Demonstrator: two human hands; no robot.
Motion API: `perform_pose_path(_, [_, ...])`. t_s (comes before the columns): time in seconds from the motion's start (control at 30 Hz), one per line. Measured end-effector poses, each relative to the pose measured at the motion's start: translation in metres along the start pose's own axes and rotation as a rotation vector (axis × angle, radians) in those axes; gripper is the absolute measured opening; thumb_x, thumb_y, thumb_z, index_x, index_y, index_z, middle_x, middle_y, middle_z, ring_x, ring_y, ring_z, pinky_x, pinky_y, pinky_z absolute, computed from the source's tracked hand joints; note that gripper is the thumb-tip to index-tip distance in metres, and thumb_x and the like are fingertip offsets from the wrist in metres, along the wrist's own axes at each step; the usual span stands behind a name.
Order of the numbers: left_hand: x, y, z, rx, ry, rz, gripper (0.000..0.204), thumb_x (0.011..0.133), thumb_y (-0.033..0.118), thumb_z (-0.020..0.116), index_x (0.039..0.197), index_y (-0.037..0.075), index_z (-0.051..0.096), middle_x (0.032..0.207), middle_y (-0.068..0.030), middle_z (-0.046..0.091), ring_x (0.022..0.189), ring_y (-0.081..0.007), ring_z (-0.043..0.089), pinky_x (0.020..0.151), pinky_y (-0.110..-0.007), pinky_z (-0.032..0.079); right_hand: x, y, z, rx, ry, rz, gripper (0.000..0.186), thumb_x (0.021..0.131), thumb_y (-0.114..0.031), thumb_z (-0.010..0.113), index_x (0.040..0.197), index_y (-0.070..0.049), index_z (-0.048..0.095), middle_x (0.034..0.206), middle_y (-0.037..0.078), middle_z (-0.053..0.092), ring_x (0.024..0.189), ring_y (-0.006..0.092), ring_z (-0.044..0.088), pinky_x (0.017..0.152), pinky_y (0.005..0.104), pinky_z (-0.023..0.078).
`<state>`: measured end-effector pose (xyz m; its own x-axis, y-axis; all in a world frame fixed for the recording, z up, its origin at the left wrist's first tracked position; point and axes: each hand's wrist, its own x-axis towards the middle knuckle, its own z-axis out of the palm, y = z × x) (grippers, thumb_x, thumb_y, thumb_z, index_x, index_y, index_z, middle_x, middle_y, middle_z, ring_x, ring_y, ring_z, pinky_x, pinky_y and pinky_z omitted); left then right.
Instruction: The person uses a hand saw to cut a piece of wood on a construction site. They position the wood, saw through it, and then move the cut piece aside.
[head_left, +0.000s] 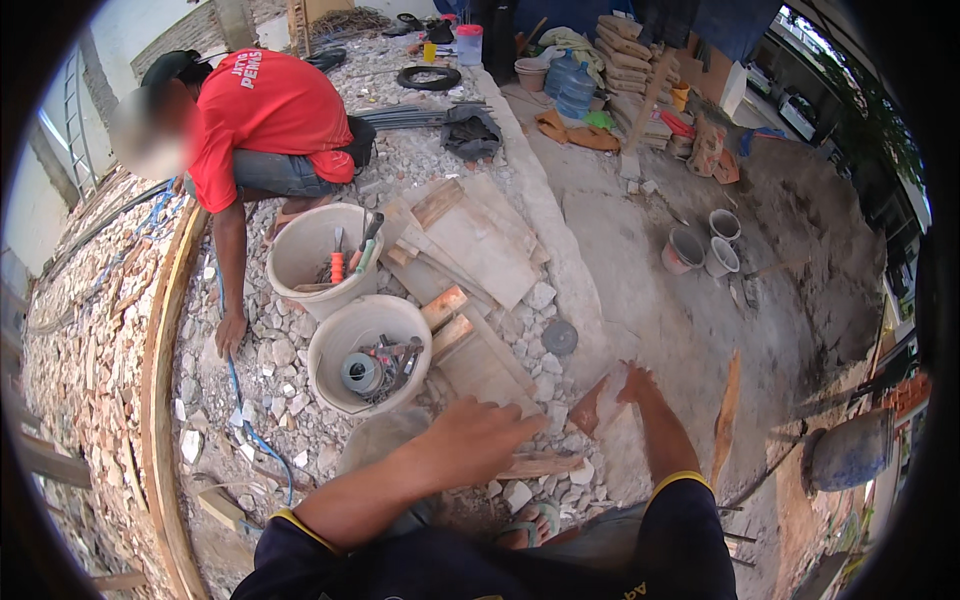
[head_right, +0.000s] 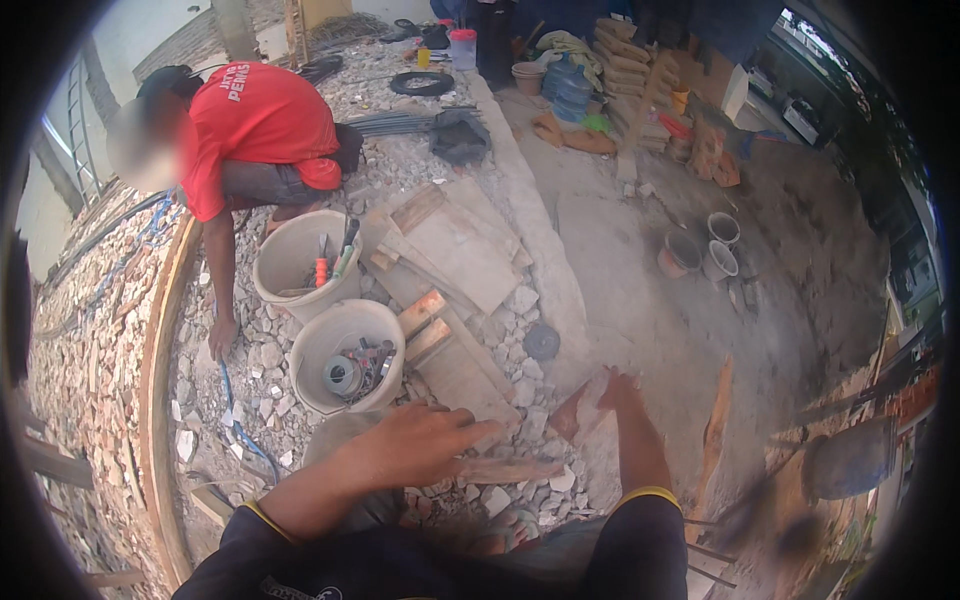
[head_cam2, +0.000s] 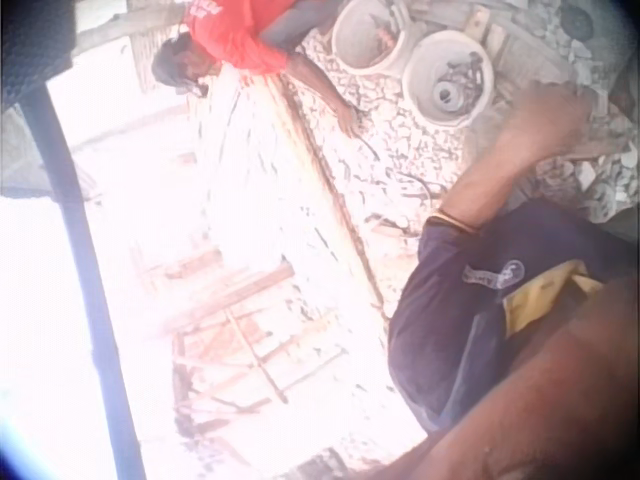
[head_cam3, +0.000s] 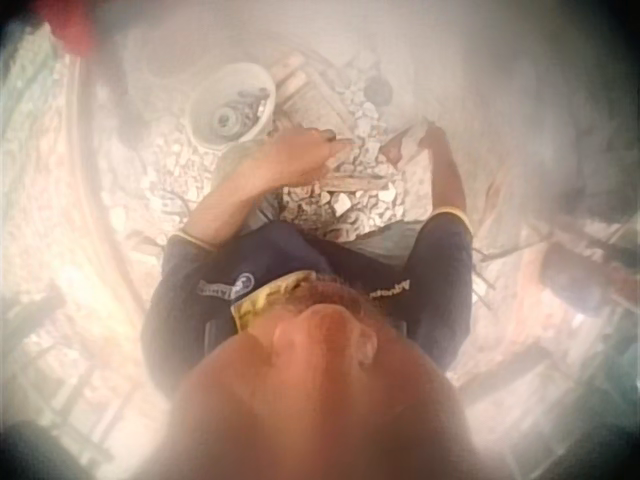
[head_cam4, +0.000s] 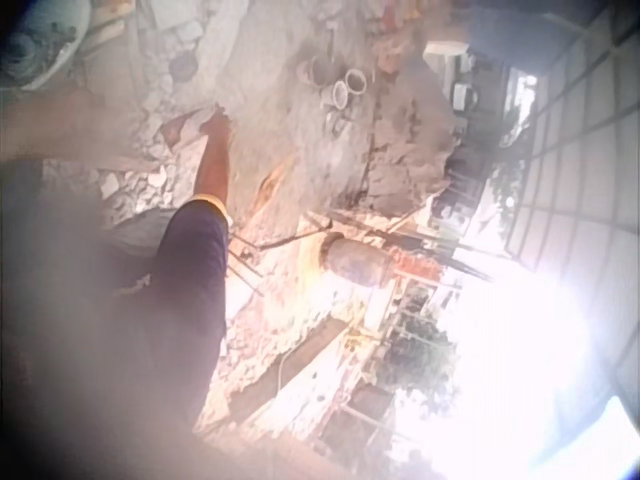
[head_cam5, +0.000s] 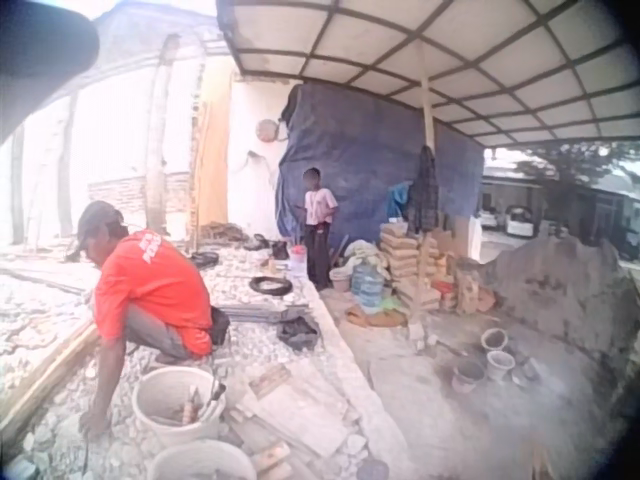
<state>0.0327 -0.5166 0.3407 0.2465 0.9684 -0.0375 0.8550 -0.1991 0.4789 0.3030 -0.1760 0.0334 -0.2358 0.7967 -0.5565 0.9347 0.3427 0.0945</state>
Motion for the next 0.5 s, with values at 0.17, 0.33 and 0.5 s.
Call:
perform_pose_path(0.17, [0.007, -0.008, 0.017, -0.076, -0.036, -0.031, 0.056, 0.086, 0.024, 0.067, 0.137, 0.01, 0.047, 0.108, -0.0172, 0.065, 0.096, -0.0382, 0.066, 0.082, -0.047, 0.053, 0.004, -0.004, 0.003, 0.057, -0.077, 0.009, 0.12, 0.058, -0.034, 0.09, 0.154, -0.018, 0.019, 0.15, 0.021, 0.038, 0.141, 0.0441, 0.03, 0.107, 0.0606, 0.037])
perform_pose_path(0.33, [0.012, -0.009, 0.02, -0.019, -0.021, -0.073, 0.055, 0.082, 0.027, 0.071, 0.13, 0.008, 0.052, 0.102, -0.0151, 0.065, 0.092, -0.036, 0.067, 0.076, -0.048, 0.052, 0.011, -0.003, 0.008, 0.06, -0.018, -0.011, 0.117, 0.057, -0.032, 0.09, 0.152, -0.017, 0.023, 0.144, 0.021, 0.044, 0.136, 0.0424, 0.038, 0.108, 0.0539, 0.04])
perform_pose_path(0.5, [0.012, -0.013, 0.025, -0.015, -0.111, -0.117, 0.056, 0.083, 0.029, 0.071, 0.131, 0.01, 0.052, 0.103, -0.0155, 0.065, 0.093, -0.0371, 0.066, 0.078, -0.048, 0.051, 0.018, 0.001, 0.013, 0.131, -0.009, -0.038, 0.109, 0.056, -0.027, 0.088, 0.147, -0.014, 0.029, 0.142, 0.023, 0.044, 0.133, 0.0404, 0.045, 0.104, 0.0518, 0.045])
